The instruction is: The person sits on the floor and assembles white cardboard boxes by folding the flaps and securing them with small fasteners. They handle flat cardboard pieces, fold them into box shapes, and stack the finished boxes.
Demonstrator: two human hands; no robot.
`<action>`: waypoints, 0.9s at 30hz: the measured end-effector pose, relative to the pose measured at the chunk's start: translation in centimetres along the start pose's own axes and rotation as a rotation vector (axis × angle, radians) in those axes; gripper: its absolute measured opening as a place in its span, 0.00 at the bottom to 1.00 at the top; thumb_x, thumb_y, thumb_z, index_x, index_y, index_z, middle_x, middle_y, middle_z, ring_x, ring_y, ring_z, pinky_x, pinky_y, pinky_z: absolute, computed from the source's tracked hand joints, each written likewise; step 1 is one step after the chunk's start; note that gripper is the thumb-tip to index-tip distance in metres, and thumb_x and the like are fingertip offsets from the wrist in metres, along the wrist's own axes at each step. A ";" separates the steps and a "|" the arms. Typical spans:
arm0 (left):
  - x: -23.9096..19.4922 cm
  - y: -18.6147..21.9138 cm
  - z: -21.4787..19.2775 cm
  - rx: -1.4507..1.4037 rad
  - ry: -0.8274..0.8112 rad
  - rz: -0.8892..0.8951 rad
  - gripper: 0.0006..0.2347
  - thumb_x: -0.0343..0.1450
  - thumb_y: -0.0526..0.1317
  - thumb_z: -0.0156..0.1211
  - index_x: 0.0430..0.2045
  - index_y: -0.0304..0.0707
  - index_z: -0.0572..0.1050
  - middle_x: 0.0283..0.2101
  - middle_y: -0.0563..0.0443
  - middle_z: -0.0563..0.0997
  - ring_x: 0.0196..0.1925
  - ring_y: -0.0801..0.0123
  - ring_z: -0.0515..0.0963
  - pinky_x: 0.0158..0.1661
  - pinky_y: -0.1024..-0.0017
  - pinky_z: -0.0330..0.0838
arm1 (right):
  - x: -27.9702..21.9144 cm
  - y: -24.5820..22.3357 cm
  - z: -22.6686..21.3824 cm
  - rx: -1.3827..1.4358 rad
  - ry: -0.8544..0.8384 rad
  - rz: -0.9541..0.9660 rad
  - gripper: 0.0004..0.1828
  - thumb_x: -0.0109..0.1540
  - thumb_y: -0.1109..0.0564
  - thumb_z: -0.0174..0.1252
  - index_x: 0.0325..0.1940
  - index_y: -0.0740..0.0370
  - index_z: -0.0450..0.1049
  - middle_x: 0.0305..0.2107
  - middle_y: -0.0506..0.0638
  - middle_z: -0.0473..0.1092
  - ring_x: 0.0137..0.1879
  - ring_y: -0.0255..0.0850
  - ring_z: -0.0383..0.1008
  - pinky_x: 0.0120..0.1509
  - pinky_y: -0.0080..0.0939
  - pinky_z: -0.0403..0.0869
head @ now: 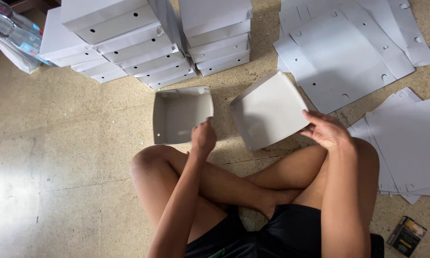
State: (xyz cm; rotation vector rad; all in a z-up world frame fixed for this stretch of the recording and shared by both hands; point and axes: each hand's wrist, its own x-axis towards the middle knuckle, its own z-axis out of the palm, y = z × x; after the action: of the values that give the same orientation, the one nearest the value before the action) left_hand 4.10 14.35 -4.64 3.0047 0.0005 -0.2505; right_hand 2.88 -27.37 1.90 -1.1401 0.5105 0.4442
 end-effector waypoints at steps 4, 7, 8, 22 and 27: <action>-2.2 7.7 -3.5 -0.397 -0.061 -0.086 0.19 0.68 0.32 0.53 0.55 0.41 0.70 0.39 0.34 0.82 0.42 0.37 0.84 0.39 0.46 0.79 | -5.4 -6.5 3.8 -0.032 0.097 -0.080 0.24 0.65 0.55 0.58 0.62 0.69 0.62 0.58 0.63 0.63 0.67 0.63 0.62 0.72 0.65 0.64; -3.6 11.4 -5.8 -0.804 -0.148 0.257 0.28 0.65 0.24 0.45 0.64 0.25 0.58 0.57 0.24 0.74 0.50 0.35 0.81 0.46 0.47 0.79 | -6.2 -10.2 4.5 -0.049 0.196 -0.127 0.13 0.61 0.61 0.58 0.50 0.62 0.74 0.52 0.53 0.75 0.61 0.49 0.75 0.68 0.55 0.75; -4.3 12.2 -6.8 -0.531 -0.054 0.281 0.38 0.63 0.42 0.59 0.69 0.34 0.49 0.66 0.26 0.52 0.63 0.35 0.55 0.55 0.36 0.52 | -6.2 -11.1 4.6 -0.109 0.176 -0.204 0.18 0.61 0.62 0.58 0.56 0.62 0.72 0.53 0.53 0.75 0.60 0.46 0.75 0.66 0.50 0.75; -5.4 8.9 -8.0 -1.130 -0.158 -0.087 0.72 0.42 0.48 0.87 0.71 0.32 0.28 0.74 0.26 0.40 0.76 0.34 0.44 0.71 0.41 0.46 | -3.0 -13.2 10.1 -1.047 -0.040 -0.587 0.39 0.57 0.63 0.66 0.72 0.68 0.63 0.58 0.67 0.68 0.64 0.60 0.68 0.64 0.55 0.68; -5.3 8.7 -8.0 -1.253 -0.090 -0.253 0.69 0.48 0.56 0.84 0.72 0.35 0.27 0.75 0.30 0.37 0.76 0.38 0.43 0.71 0.46 0.49 | -2.4 -14.8 11.8 -1.131 -0.046 -0.375 0.33 0.59 0.55 0.65 0.68 0.56 0.69 0.52 0.65 0.73 0.58 0.54 0.73 0.59 0.50 0.72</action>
State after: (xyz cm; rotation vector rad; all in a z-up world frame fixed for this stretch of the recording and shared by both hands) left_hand 0.26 6.73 5.13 1.7384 0.3748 -0.2657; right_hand 11.28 -21.84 18.05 -2.2520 -0.0609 0.4253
